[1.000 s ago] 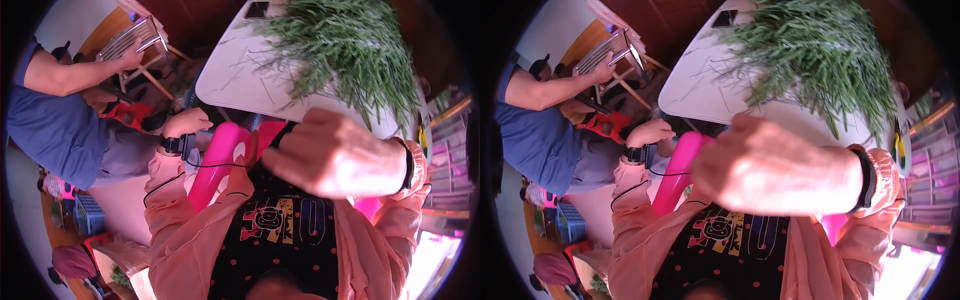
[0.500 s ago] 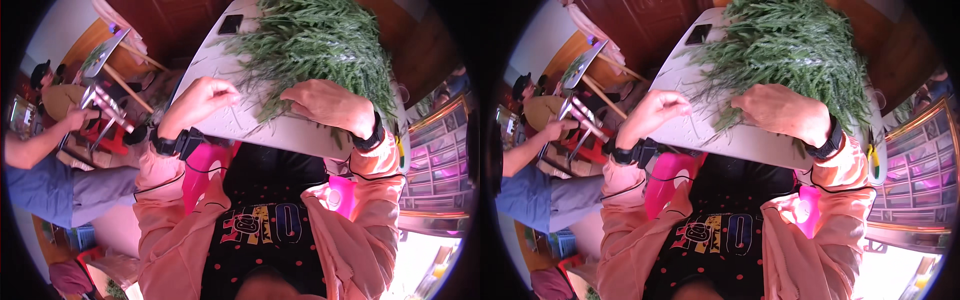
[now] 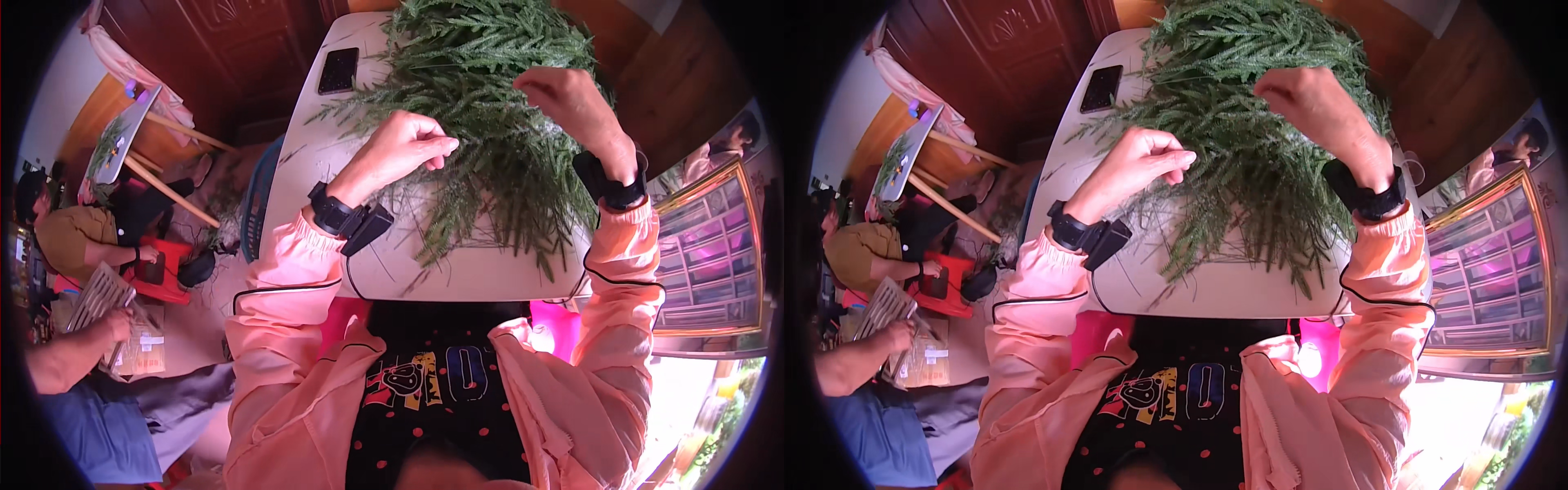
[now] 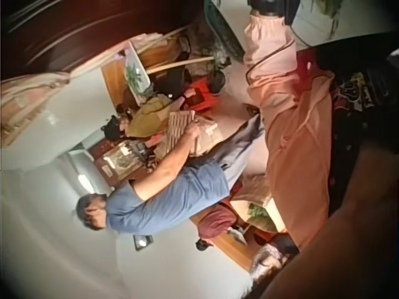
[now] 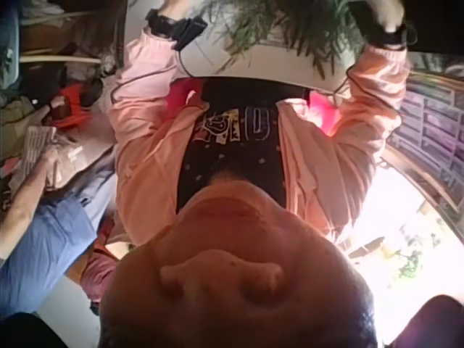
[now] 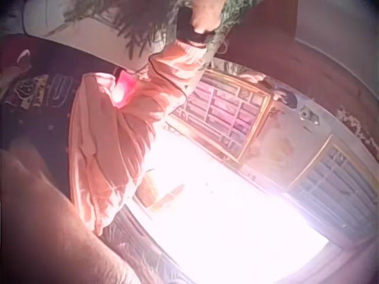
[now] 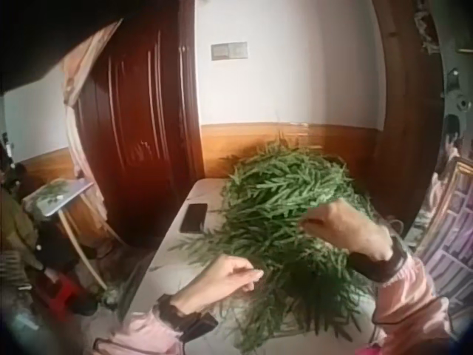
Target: Trimming small sprigs of green plants using scissors at a workbench.
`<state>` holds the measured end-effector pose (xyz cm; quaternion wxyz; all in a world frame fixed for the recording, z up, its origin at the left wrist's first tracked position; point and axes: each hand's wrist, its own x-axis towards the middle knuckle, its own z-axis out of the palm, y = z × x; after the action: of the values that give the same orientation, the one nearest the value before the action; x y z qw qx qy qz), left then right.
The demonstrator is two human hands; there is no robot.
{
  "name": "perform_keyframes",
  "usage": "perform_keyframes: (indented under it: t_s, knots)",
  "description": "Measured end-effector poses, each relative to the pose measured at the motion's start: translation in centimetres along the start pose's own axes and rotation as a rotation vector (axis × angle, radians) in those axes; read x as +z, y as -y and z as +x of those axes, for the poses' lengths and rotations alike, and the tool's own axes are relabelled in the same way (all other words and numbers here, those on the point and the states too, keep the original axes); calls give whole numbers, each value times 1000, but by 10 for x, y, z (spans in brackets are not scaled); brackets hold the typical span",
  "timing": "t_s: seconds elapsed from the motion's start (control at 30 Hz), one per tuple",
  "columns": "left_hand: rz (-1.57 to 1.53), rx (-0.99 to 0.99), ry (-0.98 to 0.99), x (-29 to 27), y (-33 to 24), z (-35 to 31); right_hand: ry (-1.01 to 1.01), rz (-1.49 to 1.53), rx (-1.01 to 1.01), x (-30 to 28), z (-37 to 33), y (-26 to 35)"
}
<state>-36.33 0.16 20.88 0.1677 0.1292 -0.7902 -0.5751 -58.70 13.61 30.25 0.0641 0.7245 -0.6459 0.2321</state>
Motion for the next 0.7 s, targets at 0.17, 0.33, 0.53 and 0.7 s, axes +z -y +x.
perform_keyframes:
  t_s: [0.17,0.33,0.53,0.7]
  knots:
    - [-161,-114,-171,-6,19,-11,-70,31,92,-7,18,-1]
    - [-288,-24,-317,-16,25,-35,-65,-36,123,-8,40,3]
    - [-337,42,-556,-6,64,-64,-20,-376,17,11,95,-39]
    - [-263,118,-588,-17,58,-60,-329,-588,-332,26,127,-110]
